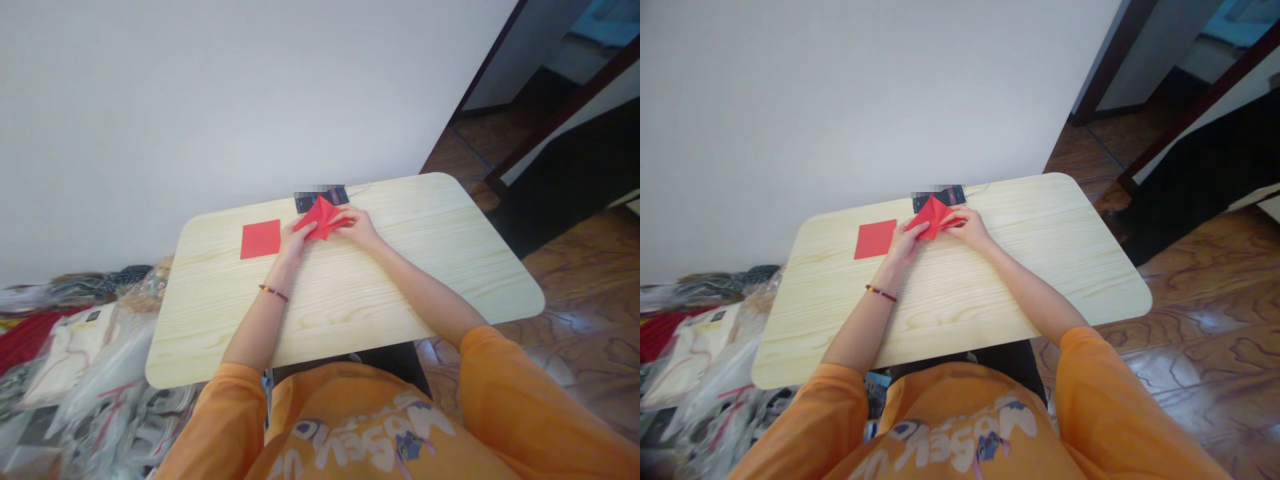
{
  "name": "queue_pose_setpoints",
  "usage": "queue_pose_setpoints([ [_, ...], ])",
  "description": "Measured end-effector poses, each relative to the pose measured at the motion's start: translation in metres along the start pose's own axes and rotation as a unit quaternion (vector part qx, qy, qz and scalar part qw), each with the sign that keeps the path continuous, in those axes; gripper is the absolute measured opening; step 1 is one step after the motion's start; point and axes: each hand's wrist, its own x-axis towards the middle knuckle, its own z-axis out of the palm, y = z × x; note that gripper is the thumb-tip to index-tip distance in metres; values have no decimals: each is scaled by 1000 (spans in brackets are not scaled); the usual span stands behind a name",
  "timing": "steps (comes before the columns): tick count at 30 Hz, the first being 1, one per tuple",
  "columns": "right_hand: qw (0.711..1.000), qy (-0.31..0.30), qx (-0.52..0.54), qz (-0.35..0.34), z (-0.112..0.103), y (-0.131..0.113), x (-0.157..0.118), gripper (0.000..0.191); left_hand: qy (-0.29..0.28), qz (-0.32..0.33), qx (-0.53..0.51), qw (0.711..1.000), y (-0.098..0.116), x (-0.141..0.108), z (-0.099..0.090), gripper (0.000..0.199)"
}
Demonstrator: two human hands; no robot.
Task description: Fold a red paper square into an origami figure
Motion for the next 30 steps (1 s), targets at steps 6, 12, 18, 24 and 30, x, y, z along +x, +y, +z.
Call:
queue_pose_setpoints([
  [6, 983, 63, 131, 115, 3, 2, 4, 30, -68, -1, 12, 998, 5, -6, 2, 29],
  [12, 981, 66, 141, 119, 2, 3, 3, 32, -116, -6, 33, 993, 2, -6, 0, 47],
  [18, 981, 65, 142, 113, 2, 4, 3, 31, -72, 14, 47, 996, 1, -3, 4, 40],
  [24, 986, 2, 104, 129, 2, 1, 2, 34, -17, 107, 125, 986, -1, -6, 6, 53],
  [30, 987, 8, 113, 118, 4, -4, -1, 46, 17, 103, 105, 989, 1, -10, 8, 44],
])
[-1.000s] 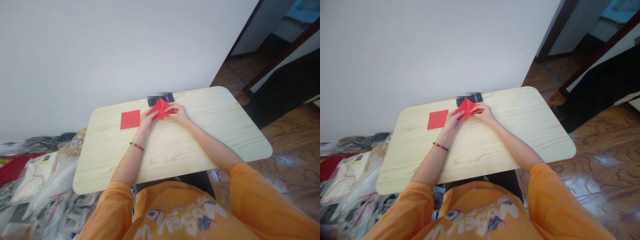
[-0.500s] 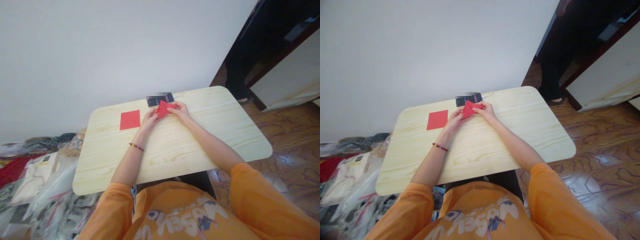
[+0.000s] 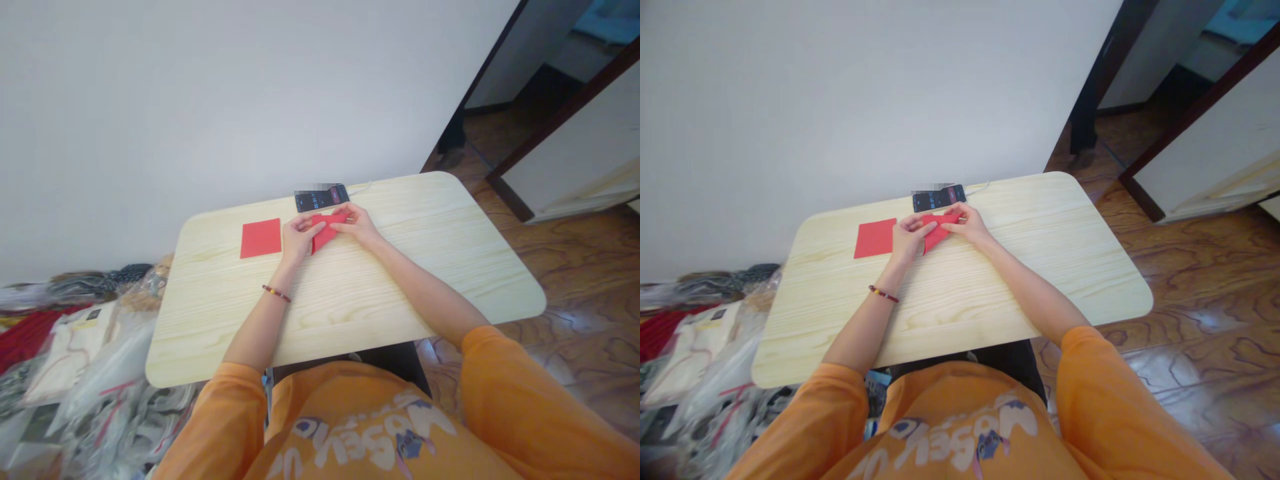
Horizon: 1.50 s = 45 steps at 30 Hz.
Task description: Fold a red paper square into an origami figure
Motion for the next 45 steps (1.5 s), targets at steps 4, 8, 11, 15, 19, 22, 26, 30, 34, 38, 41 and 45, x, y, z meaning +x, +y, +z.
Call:
queue_pose_setpoints([
  [4, 995, -6, 91, 30, 5, 0, -3, 75, 42, 17, 2, 999, 1, -1, 2, 40],
  [8, 993, -13, 108, 47, 7, 5, -1, 64, 50, 28, 0, 998, 2, -4, 6, 39],
  [11, 992, 2, 112, 49, 5, 8, 2, 60, 48, 26, -11, 998, 4, -5, 7, 35],
  [15, 991, 7, 118, 55, 3, 8, 2, 60, 55, 32, -15, 998, 5, -5, 6, 31],
  [19, 991, 5, 120, 53, 3, 6, 2, 59, 53, 30, -16, 998, 5, -5, 5, 33],
  [22, 991, 8, 121, 53, 4, 7, 1, 58, 62, 18, -23, 998, 6, -5, 6, 35],
  [26, 991, 13, 126, 52, 4, 7, 2, 57, 60, 17, -30, 998, 5, -4, 6, 36],
  [30, 990, 15, 130, 50, 4, 7, 2, 57, 58, 23, -25, 998, 2, -4, 5, 36],
  [34, 990, 19, 127, 53, 5, 5, 1, 58, 53, 25, -27, 998, 2, -4, 4, 34],
  [38, 989, 26, 130, 63, 6, 4, 0, 59, 51, 27, -34, 998, 2, -4, 4, 31],
  [41, 988, 27, 135, 66, 6, 3, 0, 58, 53, 23, -32, 998, 2, -4, 4, 31],
  [45, 989, 25, 132, 66, 5, 2, 0, 57, 56, 17, -39, 998, 2, -5, 4, 32],
])
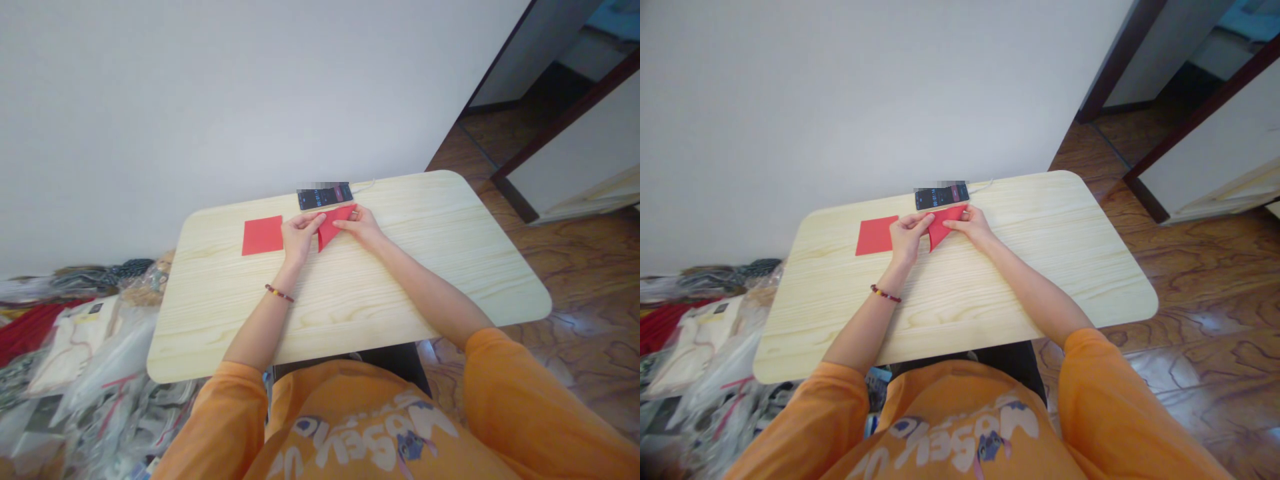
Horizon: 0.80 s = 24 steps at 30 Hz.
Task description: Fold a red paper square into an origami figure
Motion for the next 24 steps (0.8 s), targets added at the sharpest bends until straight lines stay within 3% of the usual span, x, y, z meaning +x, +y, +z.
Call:
queue_pose_setpoints([
  [24, 1000, -16, 6, -15, 5, 4, -2, 51, 14, -8, -19, 1000, -1, -6, 8, 32],
])
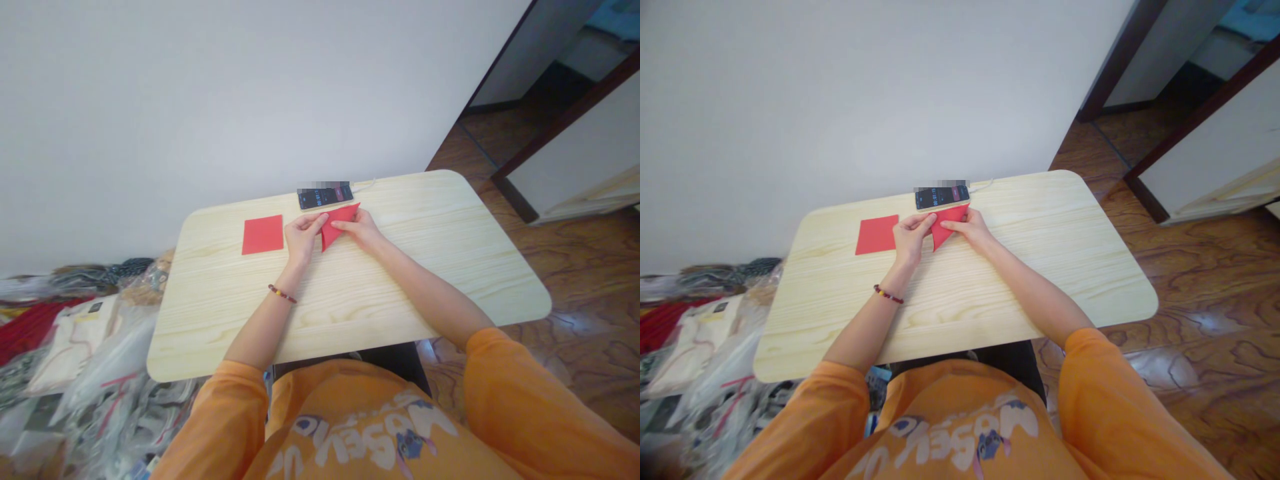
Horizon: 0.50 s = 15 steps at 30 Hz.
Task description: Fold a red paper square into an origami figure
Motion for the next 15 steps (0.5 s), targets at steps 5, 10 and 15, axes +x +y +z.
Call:
queue_pose_setpoints([
  [5, 1000, 5, 1, 7, -3, 1, 3, 48, 0, -6, -5, 1000, 0, 0, 1, 31],
  [10, 1000, 7, 3, 8, -2, -1, 2, 48, -3, -3, -8, 1000, 1, 1, -1, 29],
  [15, 1000, 6, -3, 15, -1, -4, 0, 50, 18, -2, -3, 1000, 0, 0, 1, 29],
])
